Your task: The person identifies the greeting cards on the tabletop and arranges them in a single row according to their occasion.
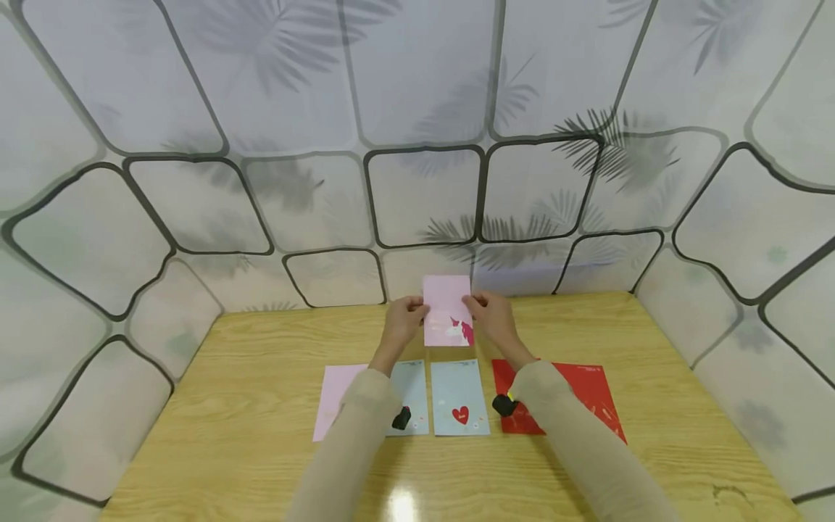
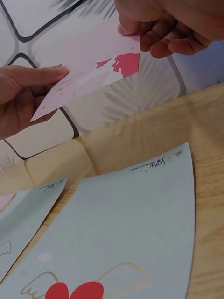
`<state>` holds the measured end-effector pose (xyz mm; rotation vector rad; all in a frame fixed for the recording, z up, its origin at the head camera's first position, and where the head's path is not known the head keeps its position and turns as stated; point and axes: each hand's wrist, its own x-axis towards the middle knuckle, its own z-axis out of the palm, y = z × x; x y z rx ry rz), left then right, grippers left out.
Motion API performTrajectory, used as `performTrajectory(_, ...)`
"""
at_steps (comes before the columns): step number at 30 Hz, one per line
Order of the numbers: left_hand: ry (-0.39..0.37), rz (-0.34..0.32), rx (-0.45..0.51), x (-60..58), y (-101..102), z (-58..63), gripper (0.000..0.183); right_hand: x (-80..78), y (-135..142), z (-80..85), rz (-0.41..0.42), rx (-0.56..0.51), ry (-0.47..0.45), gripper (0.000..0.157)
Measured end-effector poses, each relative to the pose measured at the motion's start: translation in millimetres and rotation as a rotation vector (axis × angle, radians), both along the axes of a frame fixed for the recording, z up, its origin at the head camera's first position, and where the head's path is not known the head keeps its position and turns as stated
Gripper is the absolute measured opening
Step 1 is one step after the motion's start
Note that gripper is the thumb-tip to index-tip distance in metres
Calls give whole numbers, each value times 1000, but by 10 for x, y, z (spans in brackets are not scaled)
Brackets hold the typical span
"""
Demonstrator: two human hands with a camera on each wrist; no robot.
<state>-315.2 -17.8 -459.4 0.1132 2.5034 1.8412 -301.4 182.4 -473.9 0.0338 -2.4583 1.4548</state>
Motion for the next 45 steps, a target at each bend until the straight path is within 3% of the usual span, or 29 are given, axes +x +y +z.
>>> performTrajectory(6, 25, -46, -17, 82, -42, 52, 21, 14, -7, 68, -23, -53, 35, 23)
performTrajectory(16, 57, -61, -39, 180, -121, 103, 20, 34, -48, 108, -18, -147, 152, 21)
performTrajectory(25, 107, -107, -78, 272, -205, 165, 19, 101, -82, 152, -5, -241, 167, 20)
performTrajectory(32, 150, -55, -133, 312, -278, 249, 25, 193, -107, 161, 57, -305, 99, 19)
performTrajectory(39, 218, -8, -65, 300, -367, 328, 24, 271, -211, 178, 117, -348, 53, 20)
performTrajectory(45, 224, 11, -27, 324, -483, 370, 23, 298, -341, 199, 148, -403, 65, 21)
